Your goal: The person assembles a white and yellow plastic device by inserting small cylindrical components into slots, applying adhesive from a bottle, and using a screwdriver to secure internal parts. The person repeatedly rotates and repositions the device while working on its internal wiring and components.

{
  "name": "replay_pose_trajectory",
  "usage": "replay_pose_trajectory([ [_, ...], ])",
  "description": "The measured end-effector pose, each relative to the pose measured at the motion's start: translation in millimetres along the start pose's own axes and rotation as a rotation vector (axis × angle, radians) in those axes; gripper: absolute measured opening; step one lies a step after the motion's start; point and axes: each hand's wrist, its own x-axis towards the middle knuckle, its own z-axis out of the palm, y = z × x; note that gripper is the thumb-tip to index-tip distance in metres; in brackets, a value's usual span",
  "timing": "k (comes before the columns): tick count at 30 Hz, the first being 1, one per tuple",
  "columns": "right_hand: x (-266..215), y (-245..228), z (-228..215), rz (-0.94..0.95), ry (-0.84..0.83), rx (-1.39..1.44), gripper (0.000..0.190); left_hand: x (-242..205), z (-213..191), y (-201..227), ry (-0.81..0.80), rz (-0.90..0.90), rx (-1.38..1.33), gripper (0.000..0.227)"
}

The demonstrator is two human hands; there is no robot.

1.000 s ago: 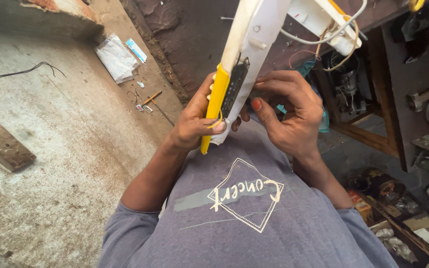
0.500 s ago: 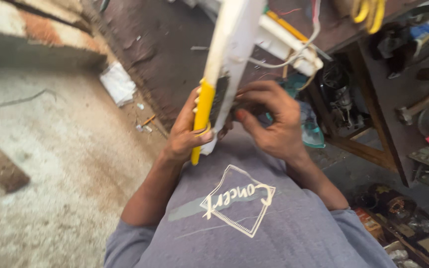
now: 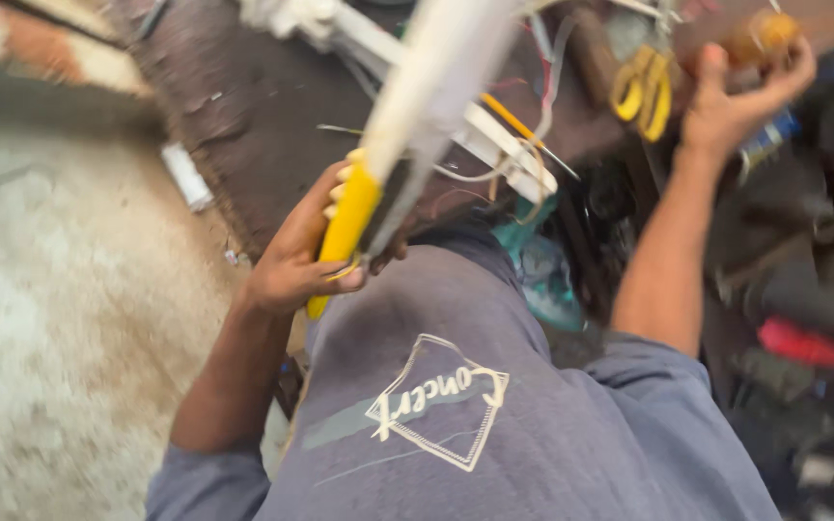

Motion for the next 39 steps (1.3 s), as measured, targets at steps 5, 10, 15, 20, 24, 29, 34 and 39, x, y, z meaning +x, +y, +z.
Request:
replay_pose_trajectory([
  [5, 25.6, 19.8, 14.7, -0.086, 0.004, 0.282, 0.081, 15.9, -12.9, 26.7, -0.237, 0.066, 0.158, 0.094],
  [10, 28.2, -69.2, -23.6, 0.139, -0.078, 0.686, 0.066, 30.1, -11.6, 58.0, -0.302, 0.089, 0.226, 0.093],
  [15, 7.5, -193.5, -80.0, 0.016, -0.559, 0.659, 0.053, 41.3, -3.5, 93.7, -0.202, -0.013, 0.363, 0.079],
  [20, 5.6, -270.0, -120.8, -0.131, -0.906, 0.244, 0.041, 49.2, 10.9, 115.8, -0.182, -0.048, 0.475, 0.076],
  [24, 15.6, -268.6, -138.4, 0.081, -1.203, 0.099, 0.051, 52.2, 17.6, 119.8, -0.206, -0.032, 0.554, 0.074],
  [29, 5.0, -217.4, -136.6, 0.429, -1.236, -0.084, 0.048, 51.9, 17.2, 114.9, -0.193, -0.02, 0.605, 0.078],
  [34, -7.4, -198.2, -163.9, 0.457, -1.199, -0.168, 0.048, 56.9, 14.1, 104.8, -0.247, -0.046, 0.518, 0.075],
  [39, -12.3, -207.2, -156.4, 0.393, -1.168, -0.188, 0.047, 62.3, 16.5, 100.5, -0.2, -0.065, 0.625, 0.074],
])
